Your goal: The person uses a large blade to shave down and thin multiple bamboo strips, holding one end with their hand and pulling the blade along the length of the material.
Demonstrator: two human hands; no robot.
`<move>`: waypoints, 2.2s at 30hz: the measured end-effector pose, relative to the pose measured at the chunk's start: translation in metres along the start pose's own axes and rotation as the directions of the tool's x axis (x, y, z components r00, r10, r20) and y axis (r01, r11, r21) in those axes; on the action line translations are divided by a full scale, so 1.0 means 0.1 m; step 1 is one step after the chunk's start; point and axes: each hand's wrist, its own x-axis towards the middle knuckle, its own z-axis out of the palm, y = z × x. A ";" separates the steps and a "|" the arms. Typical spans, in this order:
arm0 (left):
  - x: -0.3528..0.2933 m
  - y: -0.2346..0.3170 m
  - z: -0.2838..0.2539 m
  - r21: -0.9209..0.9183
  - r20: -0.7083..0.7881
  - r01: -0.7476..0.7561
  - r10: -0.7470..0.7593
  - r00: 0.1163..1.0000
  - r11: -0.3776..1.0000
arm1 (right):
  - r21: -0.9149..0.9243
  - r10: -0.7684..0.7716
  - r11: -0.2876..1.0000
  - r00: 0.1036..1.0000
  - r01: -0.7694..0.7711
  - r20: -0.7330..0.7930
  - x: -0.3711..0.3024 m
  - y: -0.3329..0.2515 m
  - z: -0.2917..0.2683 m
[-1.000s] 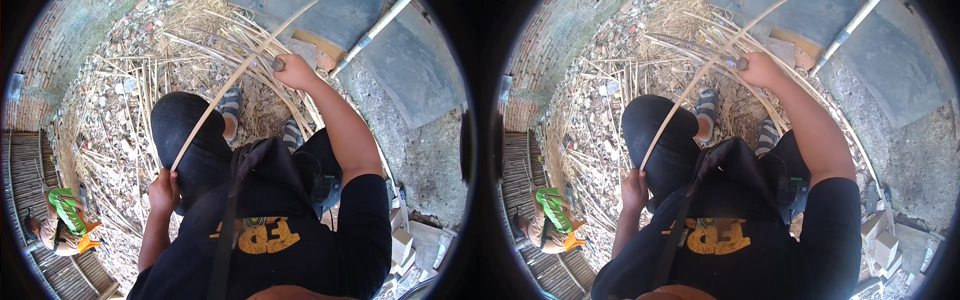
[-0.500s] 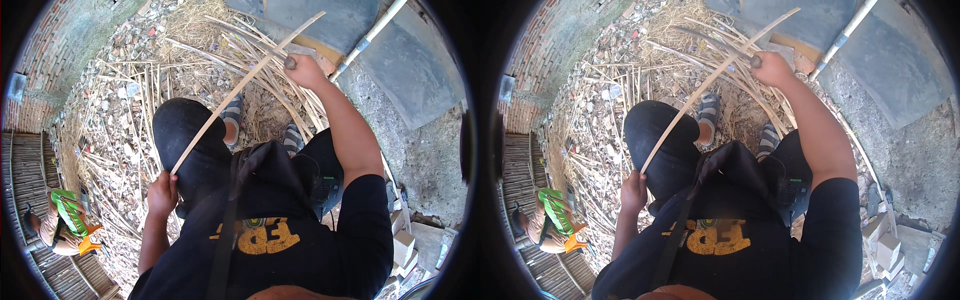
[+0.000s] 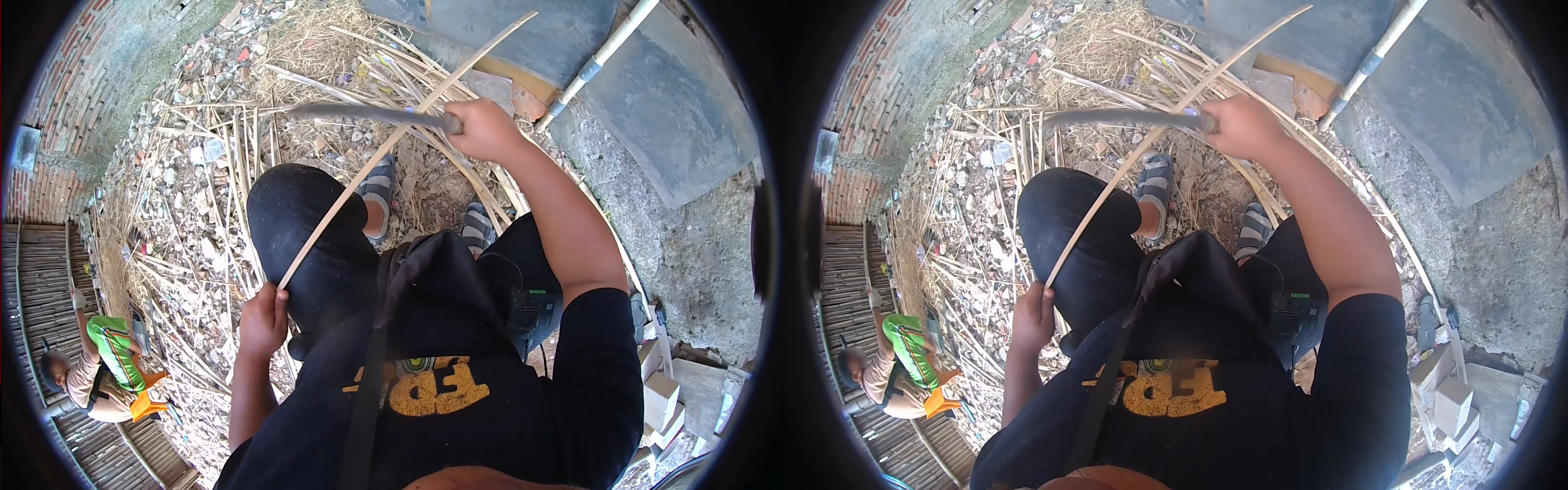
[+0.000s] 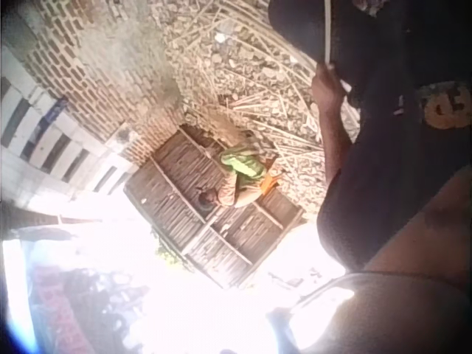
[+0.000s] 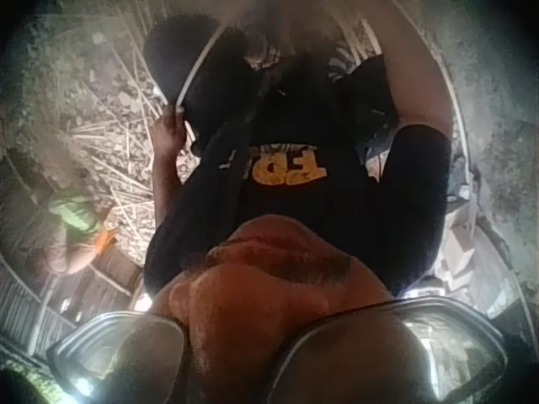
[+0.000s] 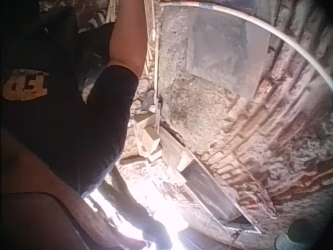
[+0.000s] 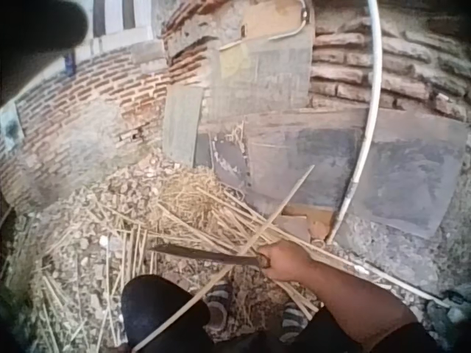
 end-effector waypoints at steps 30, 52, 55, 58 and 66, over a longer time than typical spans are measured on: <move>0.06 0.00 0.07 0.032 -0.050 -0.041 0.042 0.998 0.999 | 0.053 0.128 0.990 0.991 -0.130 0.042 0.07 0.21 -0.16; 0.02 0.08 -0.07 -0.047 0.058 0.063 -0.060 0.996 0.997 | 0.096 0.149 0.986 0.982 -0.138 -0.118 0.00 0.32 -0.21; 0.00 0.05 -0.05 -0.070 0.015 0.009 -0.008 1.000 0.998 | 0.098 0.076 0.994 0.976 -0.057 -0.204 -0.02 0.34 -0.16; 0.02 0.01 -0.03 -0.070 0.042 0.018 -0.015 0.999 0.997 | 0.141 0.174 0.977 0.980 -0.159 -0.100 -0.03 0.33 -0.18; 0.01 0.01 -0.03 -0.088 0.036 0.019 -0.016 0.999 0.996 | 0.224 0.208 0.958 0.973 -0.182 -0.099 0.02 0.37 -0.03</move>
